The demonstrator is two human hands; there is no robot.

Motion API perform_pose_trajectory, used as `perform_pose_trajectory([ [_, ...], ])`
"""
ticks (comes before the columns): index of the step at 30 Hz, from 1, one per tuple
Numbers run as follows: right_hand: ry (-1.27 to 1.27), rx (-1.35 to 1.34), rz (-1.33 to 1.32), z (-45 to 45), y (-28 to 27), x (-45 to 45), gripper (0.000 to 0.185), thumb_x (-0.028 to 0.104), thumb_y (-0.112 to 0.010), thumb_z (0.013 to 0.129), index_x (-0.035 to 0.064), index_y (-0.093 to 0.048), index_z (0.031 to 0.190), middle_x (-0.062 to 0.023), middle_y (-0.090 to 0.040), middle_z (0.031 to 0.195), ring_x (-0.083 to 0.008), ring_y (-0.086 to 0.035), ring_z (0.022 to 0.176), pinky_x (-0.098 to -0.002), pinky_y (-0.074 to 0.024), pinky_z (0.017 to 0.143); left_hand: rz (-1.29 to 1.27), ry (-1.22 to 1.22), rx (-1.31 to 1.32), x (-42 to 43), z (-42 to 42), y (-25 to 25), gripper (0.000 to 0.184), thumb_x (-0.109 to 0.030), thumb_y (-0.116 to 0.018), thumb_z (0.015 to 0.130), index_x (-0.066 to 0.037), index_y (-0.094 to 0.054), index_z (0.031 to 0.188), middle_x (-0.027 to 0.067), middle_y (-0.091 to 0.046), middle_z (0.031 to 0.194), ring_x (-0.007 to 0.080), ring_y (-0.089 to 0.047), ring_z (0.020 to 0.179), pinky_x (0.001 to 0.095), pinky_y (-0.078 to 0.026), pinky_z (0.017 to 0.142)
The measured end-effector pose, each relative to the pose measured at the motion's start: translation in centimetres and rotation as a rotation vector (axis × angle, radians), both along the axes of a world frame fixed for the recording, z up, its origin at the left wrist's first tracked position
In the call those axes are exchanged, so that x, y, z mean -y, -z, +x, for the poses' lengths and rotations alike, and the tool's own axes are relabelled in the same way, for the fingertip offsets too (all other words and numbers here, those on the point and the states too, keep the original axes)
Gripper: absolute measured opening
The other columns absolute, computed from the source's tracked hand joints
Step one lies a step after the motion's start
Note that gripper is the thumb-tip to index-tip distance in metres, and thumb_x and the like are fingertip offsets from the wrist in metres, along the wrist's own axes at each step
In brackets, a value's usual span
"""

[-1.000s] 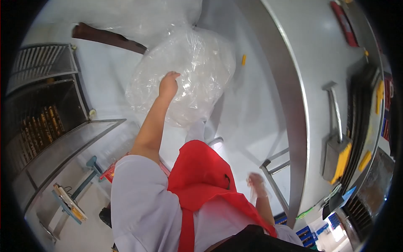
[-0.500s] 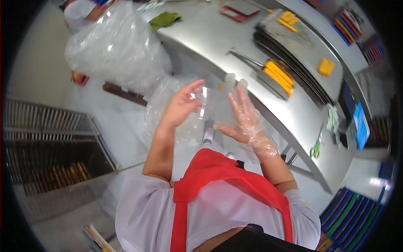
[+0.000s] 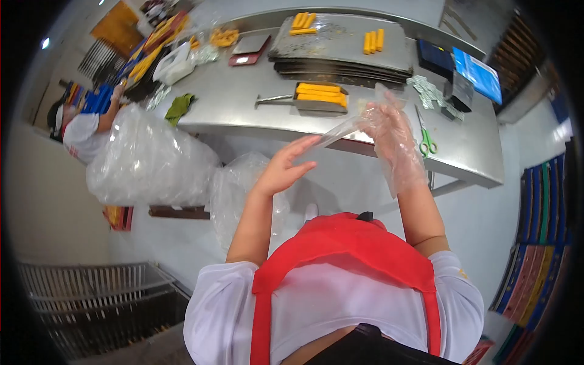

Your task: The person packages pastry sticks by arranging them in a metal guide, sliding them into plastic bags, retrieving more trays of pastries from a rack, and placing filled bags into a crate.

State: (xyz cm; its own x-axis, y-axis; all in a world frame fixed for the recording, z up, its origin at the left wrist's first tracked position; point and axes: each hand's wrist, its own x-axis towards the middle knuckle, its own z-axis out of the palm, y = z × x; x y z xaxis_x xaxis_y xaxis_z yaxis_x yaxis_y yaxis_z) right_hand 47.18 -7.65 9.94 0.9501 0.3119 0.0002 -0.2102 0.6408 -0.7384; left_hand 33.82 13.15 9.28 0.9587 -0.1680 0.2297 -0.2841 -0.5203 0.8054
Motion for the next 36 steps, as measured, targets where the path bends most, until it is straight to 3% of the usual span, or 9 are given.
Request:
perform_pose_trajectory([
  [2, -0.152, -0.235, 0.148, 1.1, 2.0, 1.1, 0.054, 0.021, -0.056, 0.082, 0.0053, -0.03, 0.126, -0.0185, -0.043, 0.112, -0.0313, -0.052, 0.096, -0.0416, -0.0478, 0.076, -0.511, 0.025, -0.28, -0.3, 0.3, 1.3, 0.049, -0.007, -0.057, 0.082, -0.004, -0.042, 0.129, 0.0111, -0.047, 0.128, 0.0208, -0.045, 0.116, 0.0333, -0.037, 0.095],
  [8, -0.115, -0.424, 0.094, 0.2, 3.1, 1.1, 0.052, 0.028, -0.055, 0.084, 0.0005, -0.032, 0.121, -0.0249, -0.039, 0.119, -0.0364, -0.05, 0.096, -0.0411, -0.0479, 0.077, -0.762, 0.127, -0.316, -3.1, 2.4, 1.0, 0.038, -0.01, -0.048, 0.088, -0.001, -0.046, 0.125, 0.0134, -0.056, 0.115, 0.0202, -0.054, 0.104, 0.0318, -0.042, 0.086],
  [12, -0.06, -0.359, 0.024, -0.9, 3.8, 0.2, 0.052, 0.027, -0.053, 0.086, 0.0003, -0.03, 0.124, -0.0275, -0.038, 0.122, -0.0366, -0.05, 0.1, -0.0409, -0.0485, 0.078, -0.512, 0.127, -0.359, -4.0, 3.7, 1.4, 0.028, -0.013, -0.051, 0.088, 0.0, -0.058, 0.111, 0.0058, -0.064, 0.097, 0.009, -0.054, 0.08, 0.0242, -0.043, 0.072],
  [15, -0.079, -0.525, -0.013, 0.2, 5.6, -0.4, 0.051, 0.025, -0.049, 0.089, 0.0002, -0.027, 0.128, -0.0291, -0.038, 0.123, -0.0378, -0.048, 0.105, -0.0404, -0.0488, 0.081, -0.712, 0.273, -0.337, -4.9, 4.5, 2.4, 0.026, -0.011, -0.055, 0.086, 0.0, -0.06, 0.108, 0.0038, -0.064, 0.093, 0.0076, -0.054, 0.078, 0.0226, -0.042, 0.069],
  [18, -0.177, -0.224, -0.011, 0.1, 7.2, -0.5, 0.05, 0.022, -0.047, 0.09, 0.0006, -0.024, 0.129, -0.0296, -0.039, 0.121, -0.0391, -0.047, 0.107, -0.0397, -0.0484, 0.084, -0.566, 0.215, -0.356, -5.4, 4.8, 2.0, 0.036, -0.026, -0.056, 0.086, 0.002, -0.059, 0.109, 0.0088, -0.062, 0.1, 0.0113, -0.052, 0.077, 0.027, -0.044, 0.071],
  [26, -0.106, -0.517, 0.041, 0.7, 8.1, -1.3, 0.053, 0.026, -0.05, 0.088, 0.0021, -0.024, 0.128, -0.0311, -0.029, 0.127, -0.039, -0.047, 0.105, -0.0403, -0.0474, 0.083, -0.754, 0.293, -0.448, -7.1, 5.3, 3.7, 0.035, -0.027, -0.055, 0.087, 0.001, -0.06, 0.107, 0.0074, -0.063, 0.098, 0.0124, -0.057, 0.08, 0.0266, -0.046, 0.071],
  [28, -0.126, -0.531, 0.031, 1.1, 9.0, -1.8, 0.048, 0.029, -0.05, 0.087, 0.0013, -0.032, 0.122, -0.0272, -0.038, 0.12, -0.0371, -0.048, 0.104, -0.0407, -0.0485, 0.081, -0.717, 0.241, -0.448, -6.9, 5.1, 3.3, 0.035, -0.028, -0.054, 0.088, 0.001, -0.06, 0.107, 0.0071, -0.063, 0.096, 0.0118, -0.058, 0.082, 0.0264, -0.046, 0.072],
  [34, -0.228, -0.564, 0.196, 0.4, 8.1, -2.4, 0.033, 0.029, -0.055, 0.084, 0.0085, -0.043, 0.107, -0.0154, -0.054, 0.097, -0.0296, -0.052, 0.097, -0.0432, -0.0462, 0.083, -0.592, 0.073, -0.238, -5.6, 3.5, 0.9, 0.033, -0.002, -0.055, 0.083, -0.004, -0.055, 0.115, 0.0039, -0.063, 0.088, 0.0069, -0.056, 0.075, 0.0221, -0.047, 0.066],
  [36, -0.219, -0.576, 0.153, 0.2, 7.0, -3.5, 0.044, 0.031, -0.054, 0.082, 0.0031, -0.043, 0.113, -0.0177, -0.049, 0.115, -0.0331, -0.048, 0.107, -0.0424, -0.0443, 0.084, -0.496, -0.017, -0.133, -5.8, 2.6, -0.2, 0.037, -0.002, -0.055, 0.083, -0.006, -0.052, 0.12, 0.0041, -0.063, 0.088, 0.007, -0.056, 0.076, 0.0223, -0.047, 0.066],
])
